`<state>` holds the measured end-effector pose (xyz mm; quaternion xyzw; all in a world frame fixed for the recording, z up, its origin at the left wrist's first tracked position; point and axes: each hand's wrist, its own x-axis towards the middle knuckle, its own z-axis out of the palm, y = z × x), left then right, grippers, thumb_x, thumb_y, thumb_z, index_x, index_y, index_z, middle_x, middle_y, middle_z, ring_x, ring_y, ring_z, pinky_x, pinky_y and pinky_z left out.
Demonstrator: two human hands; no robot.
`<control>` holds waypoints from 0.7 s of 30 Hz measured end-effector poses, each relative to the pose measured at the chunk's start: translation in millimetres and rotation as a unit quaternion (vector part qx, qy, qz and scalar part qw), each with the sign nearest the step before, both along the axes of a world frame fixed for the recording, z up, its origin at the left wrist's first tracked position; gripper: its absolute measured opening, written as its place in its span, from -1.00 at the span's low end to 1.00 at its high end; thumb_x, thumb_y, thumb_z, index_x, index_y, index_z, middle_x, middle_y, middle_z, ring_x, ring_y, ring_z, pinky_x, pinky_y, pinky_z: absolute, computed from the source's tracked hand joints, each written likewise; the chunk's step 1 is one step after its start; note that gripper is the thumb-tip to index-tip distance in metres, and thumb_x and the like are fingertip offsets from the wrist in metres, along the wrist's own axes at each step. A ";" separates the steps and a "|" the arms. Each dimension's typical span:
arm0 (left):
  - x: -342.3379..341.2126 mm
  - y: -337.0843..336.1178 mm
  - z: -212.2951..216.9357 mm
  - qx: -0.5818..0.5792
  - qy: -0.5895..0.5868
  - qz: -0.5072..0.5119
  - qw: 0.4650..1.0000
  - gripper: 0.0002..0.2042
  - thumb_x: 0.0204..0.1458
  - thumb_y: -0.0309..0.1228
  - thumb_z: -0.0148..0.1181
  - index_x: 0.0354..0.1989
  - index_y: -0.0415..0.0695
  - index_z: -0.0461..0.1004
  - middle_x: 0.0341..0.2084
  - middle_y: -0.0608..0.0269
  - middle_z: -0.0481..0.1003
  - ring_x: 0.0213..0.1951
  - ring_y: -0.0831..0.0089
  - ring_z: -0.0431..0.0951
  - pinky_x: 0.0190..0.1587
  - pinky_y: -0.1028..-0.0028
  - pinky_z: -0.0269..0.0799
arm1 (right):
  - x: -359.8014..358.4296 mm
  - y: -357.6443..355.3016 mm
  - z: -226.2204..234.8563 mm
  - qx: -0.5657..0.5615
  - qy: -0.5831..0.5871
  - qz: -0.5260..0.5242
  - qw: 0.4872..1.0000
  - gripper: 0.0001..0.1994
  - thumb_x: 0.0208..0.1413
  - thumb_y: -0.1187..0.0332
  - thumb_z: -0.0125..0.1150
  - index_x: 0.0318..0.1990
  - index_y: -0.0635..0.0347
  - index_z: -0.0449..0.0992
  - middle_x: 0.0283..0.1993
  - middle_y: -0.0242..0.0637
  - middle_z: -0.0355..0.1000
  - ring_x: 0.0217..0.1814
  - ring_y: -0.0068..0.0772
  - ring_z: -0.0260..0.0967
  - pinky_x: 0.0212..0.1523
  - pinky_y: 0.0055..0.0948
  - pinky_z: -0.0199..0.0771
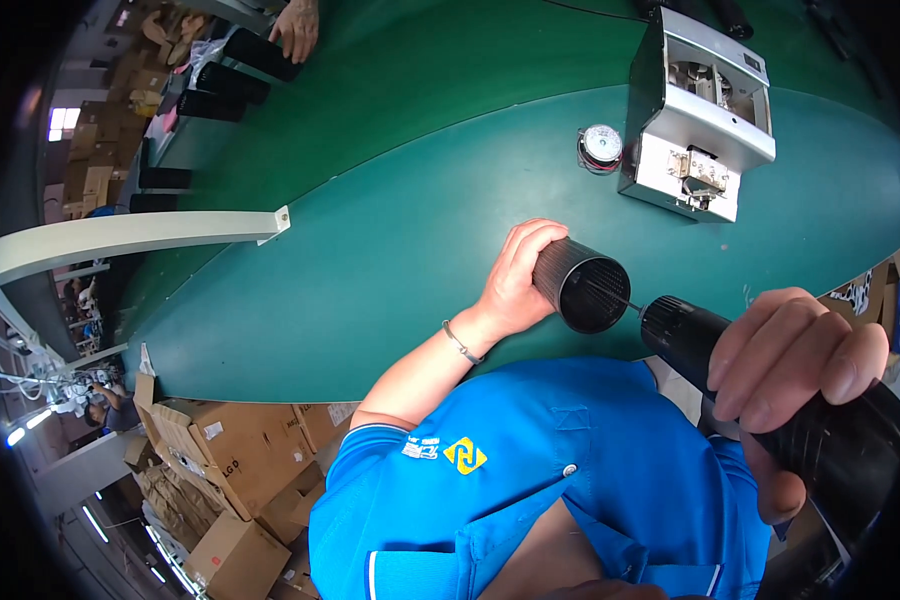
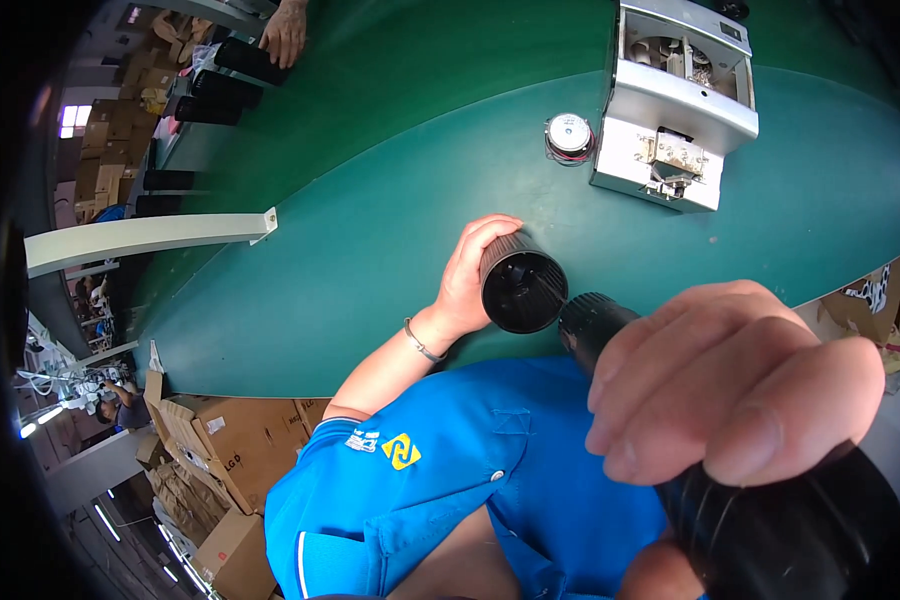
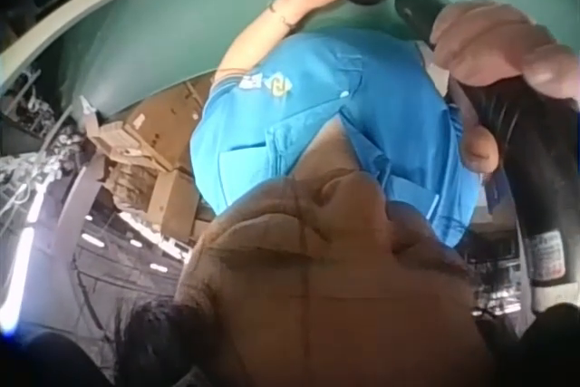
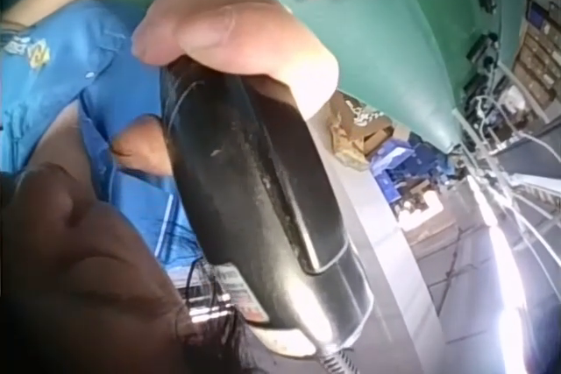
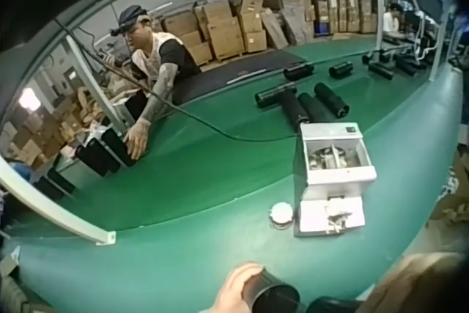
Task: Using an electric screwdriver to assemble cylindrical components on a factory line.
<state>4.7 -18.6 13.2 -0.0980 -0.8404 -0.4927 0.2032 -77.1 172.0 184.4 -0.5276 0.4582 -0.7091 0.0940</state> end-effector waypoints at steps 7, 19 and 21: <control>-0.4 -2.1 -1.2 0.001 0.008 0.003 1.000 -0.41 -0.41 -0.64 0.26 -0.07 -0.20 0.20 -0.15 0.12 0.31 -0.14 0.28 0.35 -0.07 0.43 0.30 | -4.4 -7.5 -5.0 0.000 0.007 0.033 0.999 -0.32 -0.35 0.05 0.42 -0.11 0.08 0.16 -0.47 -0.39 0.38 -0.54 -0.54 0.41 -0.52 -0.62 0.41; -9.7 7.1 -0.1 -0.009 -0.029 -0.015 0.999 -0.39 -0.40 -0.60 0.29 -0.05 -0.20 0.20 -0.15 0.11 0.30 -0.14 0.27 0.36 -0.07 0.43 0.30 | -15.3 13.9 -3.8 -0.079 -0.057 -0.006 0.995 -0.43 -0.30 0.18 0.38 -0.14 0.14 0.21 -0.52 -0.42 0.39 -0.62 -0.60 0.34 -0.56 -0.65 0.39; -16.8 4.3 4.0 -0.021 -0.048 0.049 0.997 -0.37 -0.40 -0.57 0.30 -0.04 -0.20 0.19 -0.14 0.10 0.29 -0.14 0.27 0.36 -0.07 0.43 0.30 | -36.3 67.2 28.9 -0.077 -0.025 -0.005 0.997 -0.54 -0.14 0.18 0.25 -0.11 0.14 0.24 -0.47 -0.40 0.37 -0.54 -0.55 0.32 -0.56 -0.54 0.37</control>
